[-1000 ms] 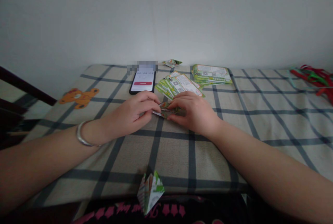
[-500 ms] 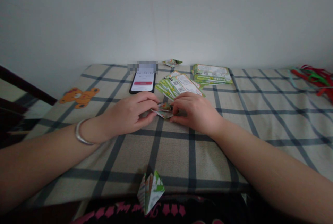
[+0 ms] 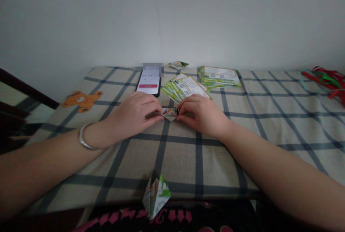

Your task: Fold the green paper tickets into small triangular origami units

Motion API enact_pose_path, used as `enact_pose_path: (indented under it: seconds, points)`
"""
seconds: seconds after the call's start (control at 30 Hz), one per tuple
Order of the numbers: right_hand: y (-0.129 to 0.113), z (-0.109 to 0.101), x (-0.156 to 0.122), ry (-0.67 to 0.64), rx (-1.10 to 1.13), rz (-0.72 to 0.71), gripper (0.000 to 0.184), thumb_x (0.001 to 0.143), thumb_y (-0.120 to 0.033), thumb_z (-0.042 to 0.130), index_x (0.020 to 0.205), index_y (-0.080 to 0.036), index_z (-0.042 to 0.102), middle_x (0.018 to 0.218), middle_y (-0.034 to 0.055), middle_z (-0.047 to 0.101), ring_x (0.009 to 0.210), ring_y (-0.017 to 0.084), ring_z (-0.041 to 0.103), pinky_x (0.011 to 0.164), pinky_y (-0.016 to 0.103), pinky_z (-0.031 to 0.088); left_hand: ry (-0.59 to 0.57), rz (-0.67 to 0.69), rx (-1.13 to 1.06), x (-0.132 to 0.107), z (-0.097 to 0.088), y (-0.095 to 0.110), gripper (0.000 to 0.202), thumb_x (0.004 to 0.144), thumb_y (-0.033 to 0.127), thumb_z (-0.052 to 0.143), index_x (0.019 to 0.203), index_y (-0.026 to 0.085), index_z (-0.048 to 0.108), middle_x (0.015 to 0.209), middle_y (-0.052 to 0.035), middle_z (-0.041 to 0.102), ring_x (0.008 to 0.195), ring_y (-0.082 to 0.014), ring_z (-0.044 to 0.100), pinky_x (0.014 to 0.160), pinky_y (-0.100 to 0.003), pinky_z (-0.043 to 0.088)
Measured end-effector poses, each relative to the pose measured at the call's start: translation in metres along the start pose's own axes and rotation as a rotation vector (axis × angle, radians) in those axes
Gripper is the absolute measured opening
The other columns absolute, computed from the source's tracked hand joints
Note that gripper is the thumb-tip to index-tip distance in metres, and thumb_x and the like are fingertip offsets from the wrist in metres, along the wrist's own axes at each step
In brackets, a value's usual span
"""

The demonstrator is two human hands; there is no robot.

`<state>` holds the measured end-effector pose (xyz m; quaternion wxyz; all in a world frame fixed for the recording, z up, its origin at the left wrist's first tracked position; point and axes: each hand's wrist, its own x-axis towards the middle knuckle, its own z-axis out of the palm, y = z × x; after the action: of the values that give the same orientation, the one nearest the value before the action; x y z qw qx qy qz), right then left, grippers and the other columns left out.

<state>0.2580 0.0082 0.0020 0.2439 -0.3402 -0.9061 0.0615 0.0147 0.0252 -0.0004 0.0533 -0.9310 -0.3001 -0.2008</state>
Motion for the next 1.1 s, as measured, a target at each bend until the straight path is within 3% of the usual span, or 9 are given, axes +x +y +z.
enact_pose_path:
  seconds: [0.17,0.3,0.5,0.63,0.8,0.93,1.1]
  points:
    - [0.002,0.003,0.002,0.025,0.183,0.056,0.01,0.085,-0.022,0.063,0.076,-0.019,0.066,0.091,0.0049,0.069,0.087,0.016,0.062,0.081,0.032,0.05,-0.013,-0.098,-0.187,0.001,0.002,0.0,0.013,0.086,0.029,0.061,0.082,0.016,0.061,0.087,-0.0034,0.062,0.086,-0.0189,0.057,0.078,-0.033,0.043]
    - [0.002,0.005,0.001,0.033,0.132,0.042,0.009,0.085,-0.023,0.063,0.078,-0.019,0.066,0.088,0.005,0.068,0.086,0.018,0.061,0.08,0.033,0.049,0.004,-0.104,-0.272,0.002,0.006,-0.002,0.014,0.084,0.029,0.062,0.081,0.016,0.06,0.089,-0.0044,0.061,0.088,-0.0188,0.056,0.079,-0.033,0.044]
    - [-0.004,0.005,0.0,0.066,-0.079,-0.017,0.017,0.084,-0.036,0.065,0.082,-0.019,0.067,0.092,0.0067,0.068,0.09,0.021,0.06,0.081,0.036,0.048,0.007,-0.087,-0.248,0.002,0.006,-0.002,0.02,0.082,0.034,0.068,0.081,0.016,0.061,0.089,-0.0042,0.06,0.089,-0.0202,0.055,0.079,-0.034,0.043]
    - [-0.007,0.004,-0.001,0.073,-0.148,-0.086,0.017,0.085,-0.036,0.064,0.083,-0.02,0.067,0.092,0.0053,0.068,0.089,0.021,0.059,0.08,0.036,0.047,0.02,-0.043,-0.205,0.002,0.003,0.0,0.019,0.079,0.033,0.07,0.077,0.017,0.06,0.088,-0.0025,0.062,0.088,-0.0201,0.056,0.081,-0.035,0.041]
    - [-0.006,0.003,-0.001,0.092,-0.092,-0.096,0.011,0.082,-0.032,0.067,0.079,-0.022,0.065,0.087,0.0042,0.069,0.087,0.02,0.059,0.079,0.035,0.047,0.04,-0.044,-0.262,0.002,0.001,0.003,0.018,0.082,0.032,0.065,0.074,0.017,0.057,0.083,-0.0013,0.063,0.085,-0.0182,0.057,0.082,-0.034,0.042]
    - [-0.007,0.004,0.0,0.095,-0.01,-0.108,0.007,0.083,-0.027,0.065,0.081,-0.021,0.065,0.088,0.0036,0.069,0.084,0.018,0.06,0.078,0.033,0.046,-0.033,-0.097,-0.322,0.003,0.003,0.002,0.021,0.079,0.031,0.067,0.07,0.017,0.056,0.076,-0.0008,0.062,0.079,-0.0168,0.056,0.077,-0.031,0.042]
    - [-0.008,0.006,0.002,0.04,0.049,-0.019,0.011,0.084,-0.029,0.066,0.079,-0.02,0.064,0.077,0.0019,0.066,0.079,0.017,0.057,0.075,0.031,0.043,-0.046,-0.105,-0.294,0.003,0.005,0.0,0.021,0.082,0.033,0.065,0.071,0.017,0.057,0.076,-0.0016,0.062,0.08,-0.0175,0.055,0.077,-0.032,0.04]
